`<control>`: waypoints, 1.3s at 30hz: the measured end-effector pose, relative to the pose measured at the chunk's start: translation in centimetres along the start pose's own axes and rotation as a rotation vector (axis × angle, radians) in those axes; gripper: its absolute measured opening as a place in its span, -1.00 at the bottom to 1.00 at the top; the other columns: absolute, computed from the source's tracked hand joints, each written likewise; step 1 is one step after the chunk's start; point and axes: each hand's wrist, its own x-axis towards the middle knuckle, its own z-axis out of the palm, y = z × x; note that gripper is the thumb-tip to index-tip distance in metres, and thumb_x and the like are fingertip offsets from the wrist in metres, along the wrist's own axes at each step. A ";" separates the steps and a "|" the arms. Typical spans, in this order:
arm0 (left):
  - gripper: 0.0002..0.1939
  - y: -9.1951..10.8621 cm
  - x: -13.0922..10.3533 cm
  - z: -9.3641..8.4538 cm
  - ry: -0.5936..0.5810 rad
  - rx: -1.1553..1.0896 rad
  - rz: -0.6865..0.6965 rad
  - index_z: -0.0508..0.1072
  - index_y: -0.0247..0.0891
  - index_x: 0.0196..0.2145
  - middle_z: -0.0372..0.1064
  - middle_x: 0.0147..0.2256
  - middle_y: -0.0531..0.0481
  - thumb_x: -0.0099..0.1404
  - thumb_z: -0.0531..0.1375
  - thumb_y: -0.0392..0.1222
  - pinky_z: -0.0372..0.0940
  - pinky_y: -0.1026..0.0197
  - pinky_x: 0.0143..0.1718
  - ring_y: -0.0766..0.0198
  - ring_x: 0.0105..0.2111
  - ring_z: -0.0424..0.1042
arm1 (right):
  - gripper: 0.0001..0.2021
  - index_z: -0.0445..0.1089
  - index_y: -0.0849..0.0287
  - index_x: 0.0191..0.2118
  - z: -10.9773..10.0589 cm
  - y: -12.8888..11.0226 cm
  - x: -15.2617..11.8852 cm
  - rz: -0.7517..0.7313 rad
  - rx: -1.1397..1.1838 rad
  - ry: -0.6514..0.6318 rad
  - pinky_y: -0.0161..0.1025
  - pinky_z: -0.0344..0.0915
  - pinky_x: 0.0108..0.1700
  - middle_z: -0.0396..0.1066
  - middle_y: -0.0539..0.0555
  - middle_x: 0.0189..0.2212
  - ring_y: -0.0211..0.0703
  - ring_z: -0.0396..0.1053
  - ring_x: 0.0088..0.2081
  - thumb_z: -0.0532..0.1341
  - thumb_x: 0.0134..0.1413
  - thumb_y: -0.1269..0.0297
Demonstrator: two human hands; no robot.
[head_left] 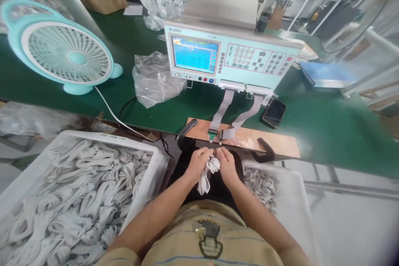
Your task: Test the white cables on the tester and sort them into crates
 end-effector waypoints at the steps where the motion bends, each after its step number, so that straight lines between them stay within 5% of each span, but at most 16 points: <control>1: -0.65 -0.2 -0.5 -0.1 -0.005 -0.038 -0.047 0.28 -0.31 -0.58 0.10 -0.68 0.17 0.02 0.24 0.03 0.00 0.41 -0.71 0.50 -0.73 0.10 | -0.75 0.29 0.15 -0.58 -0.8 -0.3 -0.4 -0.014 -0.068 -0.028 -0.33 0.07 -0.50 0.19 -0.08 -0.66 -0.29 0.11 -0.57 0.13 -0.03 0.11; 5: -0.63 -0.5 -1.3 -1.0 -0.004 -0.216 -0.242 0.30 -0.30 -0.50 0.12 -0.64 0.15 0.00 0.24 0.09 -0.02 0.43 -0.75 0.46 -0.69 0.16 | -0.74 0.31 0.13 -0.60 -7.4 -1.2 -1.9 -0.028 -0.522 -0.193 -0.30 0.09 -0.46 0.24 -0.03 -0.64 -0.23 0.18 -0.53 0.13 -0.01 0.13; 9: -0.61 -1.3 -0.6 -0.9 0.098 -0.254 -0.317 0.26 -0.30 -0.54 0.13 -0.62 0.13 -0.04 0.27 0.08 -0.01 0.42 -0.74 0.44 -0.67 0.19 | -0.77 0.39 0.13 -0.35 -11.8 -0.9 -3.5 -0.074 -0.939 -0.025 -0.23 0.15 -0.36 0.34 0.10 -0.40 -0.15 0.27 -0.43 0.26 -0.16 0.13; 14: -0.66 -2.5 -0.4 1.9 0.085 -0.154 -0.181 0.32 -0.28 -0.43 0.19 -0.53 0.10 0.03 0.22 0.07 0.13 0.37 -0.62 0.43 -0.60 0.24 | -0.56 0.27 0.08 -0.05 -7.1 0.7 -5.7 0.001 -0.452 -0.393 -0.24 0.24 -0.35 0.39 0.06 -0.31 -0.20 0.31 -0.42 0.24 -0.11 0.12; 17: -0.68 -2.1 -1.6 2.4 0.019 0.087 0.009 0.38 -0.25 -0.26 0.28 -0.32 -0.03 0.12 0.15 0.03 0.25 0.31 -0.39 0.31 -0.34 0.34 | -0.66 0.28 0.11 -0.10 -4.8 1.9 -5.4 0.163 -0.139 -0.311 -0.30 0.21 -0.46 0.37 -0.01 -0.46 -0.24 0.27 -0.50 0.15 0.00 0.10; 20: -0.58 -1.8 -3.5 1.0 0.003 0.436 0.241 0.34 -0.18 -0.08 0.19 -0.07 -0.11 0.09 0.19 -0.05 0.26 0.27 -0.29 0.20 -0.14 0.28 | -0.63 0.25 0.07 -0.04 -4.5 2.8 -4.7 0.307 0.133 -0.208 -0.31 0.23 -0.47 0.37 -0.02 -0.46 -0.22 0.30 -0.49 0.12 0.02 0.10; 24: -0.50 -2.8 -5.4 -1.1 -0.199 0.687 0.237 0.31 -0.15 -0.07 0.30 -0.28 0.00 0.00 0.27 -0.12 0.25 0.28 -0.40 0.29 -0.40 0.31 | -0.56 0.21 0.03 0.03 -4.4 3.7 -4.4 0.311 0.272 -0.122 -0.27 0.28 -0.29 0.41 -0.01 -0.31 -0.16 0.35 -0.30 0.17 -0.02 0.15; 29: -0.76 -3.1 -5.5 -1.9 -0.298 0.817 0.380 0.42 -0.18 -0.18 0.35 -0.39 -0.01 0.17 0.13 -0.17 0.24 0.25 -0.33 0.29 -0.40 0.32 | -0.52 0.14 0.10 0.12 -4.0 4.4 -4.1 0.226 0.016 -0.157 -0.14 0.24 -0.09 0.34 0.10 -0.10 -0.06 0.31 -0.12 0.08 0.06 0.12; 33: -0.75 -2.2 -4.7 -2.5 -0.345 0.694 0.195 0.41 -0.26 -0.23 0.30 -0.52 0.04 0.23 0.05 -0.10 0.23 0.33 -0.53 0.36 -0.57 0.31 | -0.49 0.07 0.15 0.16 -5.0 3.5 -3.9 -0.162 -0.490 -0.162 -0.03 0.07 0.07 0.19 0.22 0.05 0.01 0.17 0.03 0.08 0.09 0.17; 37: -0.74 -2.6 -4.2 -2.6 -0.282 0.558 0.015 0.34 -0.30 -0.43 0.17 -0.69 0.14 0.21 0.05 -0.04 0.09 0.41 -0.71 0.43 -0.73 0.17 | -0.75 0.35 0.12 -0.12 -5.7 1.5 -3.7 -0.313 -0.659 -0.572 -0.23 0.22 -0.16 0.38 0.12 -0.24 -0.15 0.33 -0.22 0.00 0.15 0.28; 39: -0.76 -2.9 -3.9 -2.3 -0.217 0.523 0.022 0.29 -0.28 -0.46 0.15 -0.72 0.17 0.19 0.08 -0.04 0.02 0.42 -0.75 0.45 -0.76 0.12 | -0.78 0.39 0.14 -0.29 -5.5 1.1 -3.5 -0.300 -0.660 -0.616 -0.31 0.21 -0.32 0.39 0.04 -0.43 -0.23 0.32 -0.39 0.00 0.15 0.30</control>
